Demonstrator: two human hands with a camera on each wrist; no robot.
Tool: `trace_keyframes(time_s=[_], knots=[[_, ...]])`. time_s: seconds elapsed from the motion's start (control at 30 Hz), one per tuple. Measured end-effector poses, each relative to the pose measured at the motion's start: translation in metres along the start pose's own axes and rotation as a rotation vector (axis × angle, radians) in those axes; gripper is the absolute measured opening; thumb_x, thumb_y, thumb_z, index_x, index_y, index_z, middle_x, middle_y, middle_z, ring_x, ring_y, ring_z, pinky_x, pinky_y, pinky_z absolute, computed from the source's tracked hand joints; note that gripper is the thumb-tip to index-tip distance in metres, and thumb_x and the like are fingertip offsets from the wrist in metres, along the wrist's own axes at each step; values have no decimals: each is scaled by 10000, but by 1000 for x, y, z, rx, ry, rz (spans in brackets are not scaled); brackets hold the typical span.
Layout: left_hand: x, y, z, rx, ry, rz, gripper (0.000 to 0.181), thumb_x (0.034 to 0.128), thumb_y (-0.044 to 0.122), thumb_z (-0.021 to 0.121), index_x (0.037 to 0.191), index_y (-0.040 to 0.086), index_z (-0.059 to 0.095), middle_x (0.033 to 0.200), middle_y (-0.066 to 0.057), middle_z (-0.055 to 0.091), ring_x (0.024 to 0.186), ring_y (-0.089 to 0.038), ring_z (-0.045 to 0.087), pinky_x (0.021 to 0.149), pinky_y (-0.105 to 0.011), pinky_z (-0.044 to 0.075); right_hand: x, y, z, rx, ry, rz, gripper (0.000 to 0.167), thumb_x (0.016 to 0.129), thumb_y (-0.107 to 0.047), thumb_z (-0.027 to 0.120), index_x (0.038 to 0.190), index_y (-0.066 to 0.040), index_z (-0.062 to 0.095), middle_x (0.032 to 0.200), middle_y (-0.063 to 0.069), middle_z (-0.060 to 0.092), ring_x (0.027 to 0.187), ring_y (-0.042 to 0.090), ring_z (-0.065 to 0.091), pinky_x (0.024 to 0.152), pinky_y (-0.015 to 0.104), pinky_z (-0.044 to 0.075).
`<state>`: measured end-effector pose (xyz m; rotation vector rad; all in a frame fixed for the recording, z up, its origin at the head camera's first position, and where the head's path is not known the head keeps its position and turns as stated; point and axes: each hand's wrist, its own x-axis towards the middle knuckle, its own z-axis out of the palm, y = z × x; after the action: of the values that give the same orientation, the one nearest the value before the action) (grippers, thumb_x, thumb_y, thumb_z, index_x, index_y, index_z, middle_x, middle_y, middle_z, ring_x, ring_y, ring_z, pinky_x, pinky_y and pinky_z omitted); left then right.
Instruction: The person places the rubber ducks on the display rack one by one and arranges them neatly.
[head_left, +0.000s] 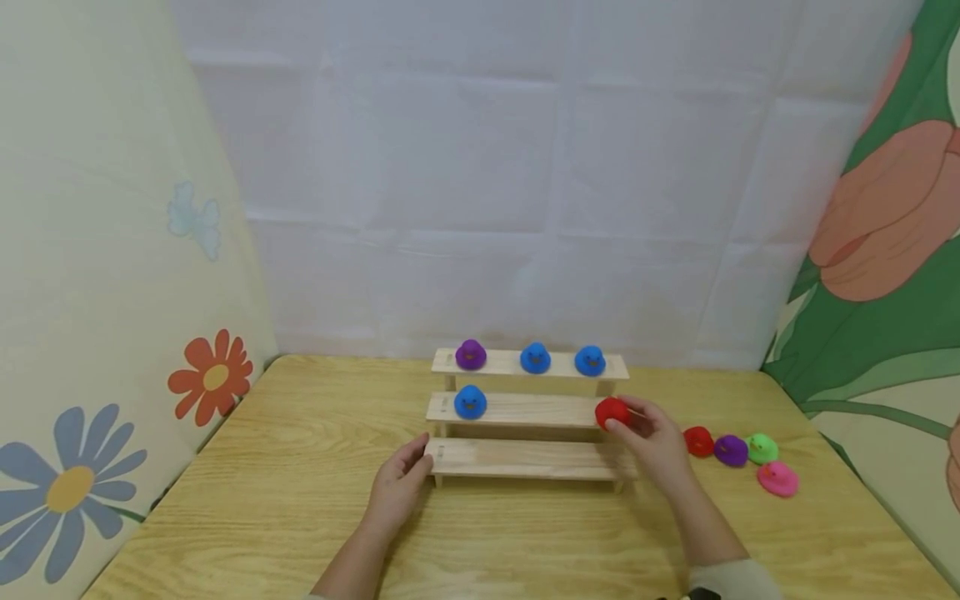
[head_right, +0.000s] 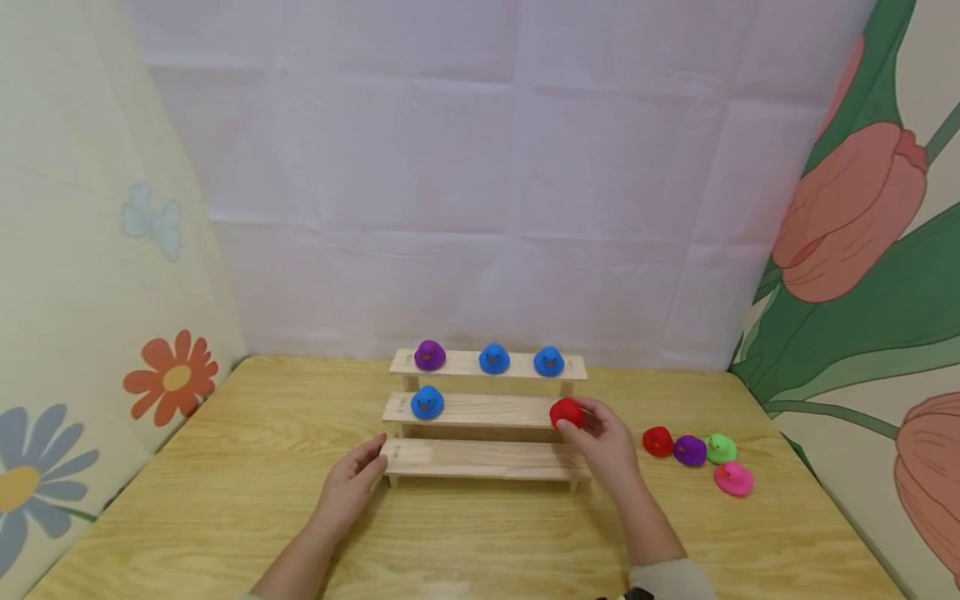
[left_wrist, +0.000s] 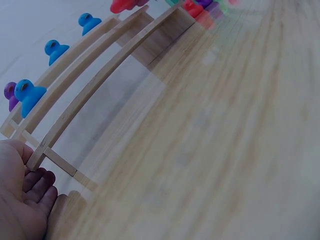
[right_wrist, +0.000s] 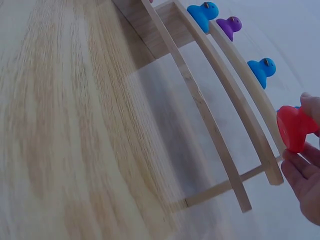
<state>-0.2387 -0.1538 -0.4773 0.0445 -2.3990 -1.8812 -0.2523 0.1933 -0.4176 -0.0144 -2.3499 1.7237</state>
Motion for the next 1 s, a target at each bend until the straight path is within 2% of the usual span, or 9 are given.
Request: trace_keyframes(time_s=[0.17,0.4,0.63,0.87,1.0], knots=[[0,-1,0,9,2,2,460,1009,123,503,1434,-43,442,1456,-237,480,1365,-348,445,1128,-452,396,4,-4,10,12,-31,-3,471,892,-122,716,1324,-9,568,1319,236,605,1202,348,604,858,108,516],[-1,-1,-1,11,-1,8,465,1011,132,502,1438,-39,437,1460,-237,475,1368,-350,442,1133,-462,389,10,-8,25,19,-81,-32,469,883,-113,723,1314,-4,574,1301,230,613,1166,344,621,881,168,540],[-2,0,-2,8,-3,32,464,1011,122,500,1431,-64,434,1451,-255,478,1362,-351,447,1110,-406,413,13,-12,38,7,-116,-68,446,878,-114,728,1292,-16,594,1272,209,625,1119,315,642,834,133,520],[-2,-1,-1,-5,0,18,463,1006,112,501,1432,-57,437,1455,-246,478,1365,-337,443,1118,-410,402,16,-14,49,4,-118,-84,440,868,-122,741,1274,-17,609,1256,209,640,1133,328,641,914,271,563],[-1,-1,0,0,3,9,462,1002,112,506,1433,-43,444,1456,-231,484,1366,-331,445,1131,-442,387,19,-16,54,-1,-135,-72,440,871,-141,742,1278,-36,611,1253,186,643,1125,309,641,903,276,565]])
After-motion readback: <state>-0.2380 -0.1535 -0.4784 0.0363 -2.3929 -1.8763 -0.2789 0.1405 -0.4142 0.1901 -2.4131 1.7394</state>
